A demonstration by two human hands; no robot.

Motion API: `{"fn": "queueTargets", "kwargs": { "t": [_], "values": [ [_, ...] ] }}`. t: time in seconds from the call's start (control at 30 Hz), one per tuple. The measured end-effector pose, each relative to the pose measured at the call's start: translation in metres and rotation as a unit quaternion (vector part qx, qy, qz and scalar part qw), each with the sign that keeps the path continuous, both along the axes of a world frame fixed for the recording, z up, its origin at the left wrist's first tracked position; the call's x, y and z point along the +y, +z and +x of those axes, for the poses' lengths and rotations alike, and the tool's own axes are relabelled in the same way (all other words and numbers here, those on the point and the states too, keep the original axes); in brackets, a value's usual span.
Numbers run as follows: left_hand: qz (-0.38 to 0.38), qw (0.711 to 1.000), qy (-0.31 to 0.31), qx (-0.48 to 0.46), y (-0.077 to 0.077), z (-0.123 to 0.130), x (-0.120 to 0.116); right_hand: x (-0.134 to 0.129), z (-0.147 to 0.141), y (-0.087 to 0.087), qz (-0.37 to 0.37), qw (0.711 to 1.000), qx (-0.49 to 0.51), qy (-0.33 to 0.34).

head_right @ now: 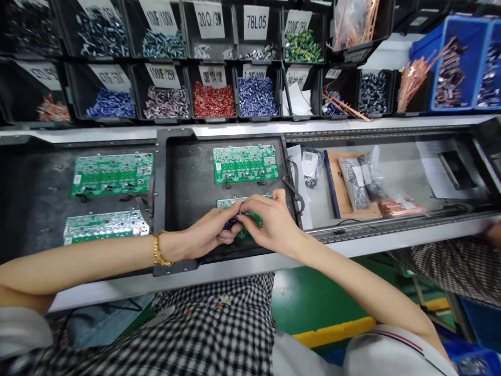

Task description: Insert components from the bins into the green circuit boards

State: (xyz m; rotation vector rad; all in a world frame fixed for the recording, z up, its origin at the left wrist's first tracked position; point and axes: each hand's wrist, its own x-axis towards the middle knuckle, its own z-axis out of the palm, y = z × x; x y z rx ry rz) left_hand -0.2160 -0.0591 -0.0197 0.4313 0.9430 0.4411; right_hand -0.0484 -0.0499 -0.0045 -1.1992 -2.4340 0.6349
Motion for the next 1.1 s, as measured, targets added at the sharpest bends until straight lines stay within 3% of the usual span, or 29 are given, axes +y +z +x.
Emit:
{"fn": "queueTargets", "kwargs": {
  "t": [0.1,0.13,0.2,0.23,0.3,0.33,0.37,0.43,0.5,0.6,0.7,0.77,0.9,1.0,1.1],
  "values": [
    [0.130,0.980,0.037,0.148,0.014,-0.036,0.043,0.003,0.014,0.002,0.045,0.998,-0.038,-0.011],
    [0.218,0.935,0.105,0.261,0.019,-0.054,0.065,0.002,0.023,0.000,0.056,0.996,-0.062,-0.015],
    [0.307,0.865,0.208,0.340,0.026,-0.090,0.113,-0.003,0.041,-0.005,0.048,0.993,-0.107,-0.012],
    [0.376,0.793,0.219,0.426,0.028,-0.106,0.135,-0.006,0.049,-0.008,0.034,0.992,-0.122,-0.007],
    [0.474,0.676,0.090,0.557,0.027,-0.124,0.169,-0.012,0.058,-0.013,0.010,0.990,-0.138,0.002],
    [0.505,0.636,0.023,0.584,0.025,-0.127,0.182,-0.013,0.060,-0.015,0.002,0.990,-0.143,0.008],
    [0.517,0.624,-0.030,0.585,0.022,-0.127,0.192,-0.014,0.060,-0.017,-0.002,0.989,-0.146,0.016],
    [0.505,0.664,-0.077,0.546,0.013,-0.124,0.209,-0.015,0.058,-0.017,0.000,0.988,-0.151,0.030],
    [0.459,0.723,-0.090,0.509,0.003,-0.125,0.223,-0.013,0.056,-0.017,0.009,0.987,-0.155,0.038],
    [0.421,0.786,-0.093,0.444,-0.010,-0.137,0.239,-0.012,0.055,-0.016,0.031,0.985,-0.164,0.047],
    [0.406,0.840,-0.034,0.359,-0.013,-0.147,0.239,-0.013,0.056,-0.016,0.045,0.981,-0.178,0.059],
    [0.399,0.856,0.027,0.328,-0.008,-0.144,0.232,-0.014,0.056,-0.016,0.052,0.980,-0.185,0.057],
    [0.316,0.903,0.207,0.204,0.008,-0.128,0.225,-0.015,0.055,-0.017,0.055,0.980,-0.185,0.051],
    [0.246,0.933,0.241,0.107,0.014,-0.127,0.233,-0.015,0.055,-0.018,0.061,0.978,-0.191,0.055],
    [0.219,0.933,0.284,0.026,0.013,-0.131,0.245,-0.015,0.056,-0.018,0.074,0.975,-0.199,0.059]
  ]
}}
